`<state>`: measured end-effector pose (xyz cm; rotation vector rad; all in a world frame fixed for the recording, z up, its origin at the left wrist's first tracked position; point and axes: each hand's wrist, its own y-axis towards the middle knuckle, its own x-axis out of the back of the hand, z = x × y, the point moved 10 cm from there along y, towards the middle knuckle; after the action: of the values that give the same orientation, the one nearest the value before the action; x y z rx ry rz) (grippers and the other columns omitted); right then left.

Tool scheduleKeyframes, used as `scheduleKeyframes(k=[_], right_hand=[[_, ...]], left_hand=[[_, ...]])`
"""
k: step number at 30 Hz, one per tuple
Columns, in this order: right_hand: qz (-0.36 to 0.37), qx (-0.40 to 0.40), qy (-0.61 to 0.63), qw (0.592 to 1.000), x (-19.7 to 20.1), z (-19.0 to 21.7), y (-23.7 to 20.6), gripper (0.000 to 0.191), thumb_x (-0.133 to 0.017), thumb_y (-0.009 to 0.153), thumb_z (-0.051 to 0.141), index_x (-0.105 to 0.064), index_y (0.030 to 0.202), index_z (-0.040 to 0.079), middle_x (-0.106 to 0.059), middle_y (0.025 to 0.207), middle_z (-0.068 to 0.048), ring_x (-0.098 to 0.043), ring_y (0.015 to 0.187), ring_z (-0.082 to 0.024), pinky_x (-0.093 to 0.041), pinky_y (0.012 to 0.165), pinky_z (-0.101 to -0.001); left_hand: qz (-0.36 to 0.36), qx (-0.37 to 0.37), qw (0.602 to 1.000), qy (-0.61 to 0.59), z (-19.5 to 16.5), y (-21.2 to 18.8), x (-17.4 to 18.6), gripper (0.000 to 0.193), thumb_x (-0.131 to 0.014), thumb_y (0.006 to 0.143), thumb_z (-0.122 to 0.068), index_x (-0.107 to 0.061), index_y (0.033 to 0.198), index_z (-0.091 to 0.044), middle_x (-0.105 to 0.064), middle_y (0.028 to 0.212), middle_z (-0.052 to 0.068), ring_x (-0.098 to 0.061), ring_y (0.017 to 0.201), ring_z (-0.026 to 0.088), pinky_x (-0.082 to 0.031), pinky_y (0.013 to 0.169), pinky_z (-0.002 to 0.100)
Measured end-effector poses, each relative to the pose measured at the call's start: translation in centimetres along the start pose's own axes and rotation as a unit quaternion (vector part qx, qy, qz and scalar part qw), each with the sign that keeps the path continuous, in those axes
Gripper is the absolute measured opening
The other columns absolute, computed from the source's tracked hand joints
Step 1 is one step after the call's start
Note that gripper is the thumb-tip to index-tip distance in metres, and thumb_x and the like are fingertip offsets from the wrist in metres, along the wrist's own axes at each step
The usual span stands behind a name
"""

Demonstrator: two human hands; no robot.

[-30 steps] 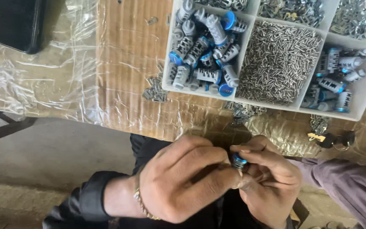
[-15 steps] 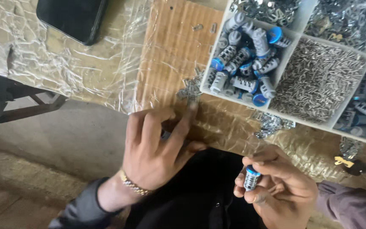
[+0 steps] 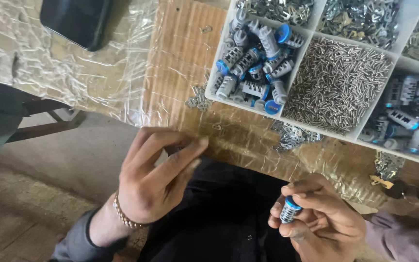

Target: The person sits at a workbench and assembles small gray plastic components with blue ends, inserting metal pins one at a time from a compartment organizer box into each plastic part by hand. They repeatedly pick pins from the box, press them into the plastic bodies, and set finished parts aside.

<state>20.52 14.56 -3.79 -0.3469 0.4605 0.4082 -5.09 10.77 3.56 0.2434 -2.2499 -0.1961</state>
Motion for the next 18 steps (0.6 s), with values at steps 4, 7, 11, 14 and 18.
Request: scheduleKeyframes(k=[4,7,11,14,18], right_hand=[[0.010,-0.020,-0.010,1.000,0.0,-0.2,0.6,0.046,-0.080,0.083,-0.017,-0.071,0.125,0.000,-0.063,0.126,-0.023,-0.073,0.097,-0.028,-0.069,0.076,-0.0409],[0.026,0.001,-0.043,0.999,-0.6,0.6,0.8,0.048,-0.080,0.082,-0.017,-0.071,0.126,-0.002,-0.064,0.125,-0.024,-0.074,0.096,-0.028,-0.070,0.078,-0.0416],[-0.010,-0.008,-0.062,0.998,-1.0,0.5,0.8,0.039,-0.077,0.084,-0.018,-0.069,0.121,-0.008,-0.063,0.121,-0.024,-0.073,0.094,-0.027,-0.068,0.075,-0.0395],[-0.007,0.013,-0.037,0.999,-1.9,0.5,1.2,0.043,-0.076,0.086,-0.017,-0.068,0.127,-0.005,-0.064,0.127,-0.025,-0.073,0.099,-0.028,-0.068,0.078,-0.0393],[-0.023,0.004,-0.068,0.997,-2.8,0.3,1.6,0.040,-0.081,0.084,-0.011,-0.067,0.121,-0.006,-0.063,0.123,-0.023,-0.072,0.093,-0.023,-0.066,0.075,-0.0320]], left_hand=[[-0.017,-0.038,0.994,0.097,-1.6,0.6,-0.3,0.039,-0.086,0.085,-0.011,-0.075,0.122,-0.004,-0.065,0.105,0.009,-0.061,0.094,0.027,-0.054,0.080,0.037],[-0.019,-0.130,0.986,0.105,-2.4,1.5,-1.1,0.033,-0.088,0.084,-0.011,-0.075,0.114,-0.003,-0.066,0.106,0.010,-0.063,0.099,0.029,-0.056,0.082,0.037],[-0.034,-0.218,0.975,0.011,-2.8,1.6,-0.2,0.024,-0.089,0.089,-0.003,-0.072,0.107,-0.001,-0.069,0.110,0.012,-0.068,0.102,0.030,-0.060,0.086,0.037],[-0.060,-0.039,0.982,-0.176,-0.6,1.8,0.5,0.022,-0.085,0.084,0.001,-0.069,0.099,0.000,-0.072,0.100,0.009,-0.074,0.091,0.027,-0.063,0.080,0.035],[-0.015,-0.076,0.951,-0.299,-4.3,1.7,-1.3,0.024,-0.087,0.082,0.002,-0.071,0.100,-0.003,-0.072,0.098,0.008,-0.072,0.090,0.027,-0.061,0.082,0.037]])
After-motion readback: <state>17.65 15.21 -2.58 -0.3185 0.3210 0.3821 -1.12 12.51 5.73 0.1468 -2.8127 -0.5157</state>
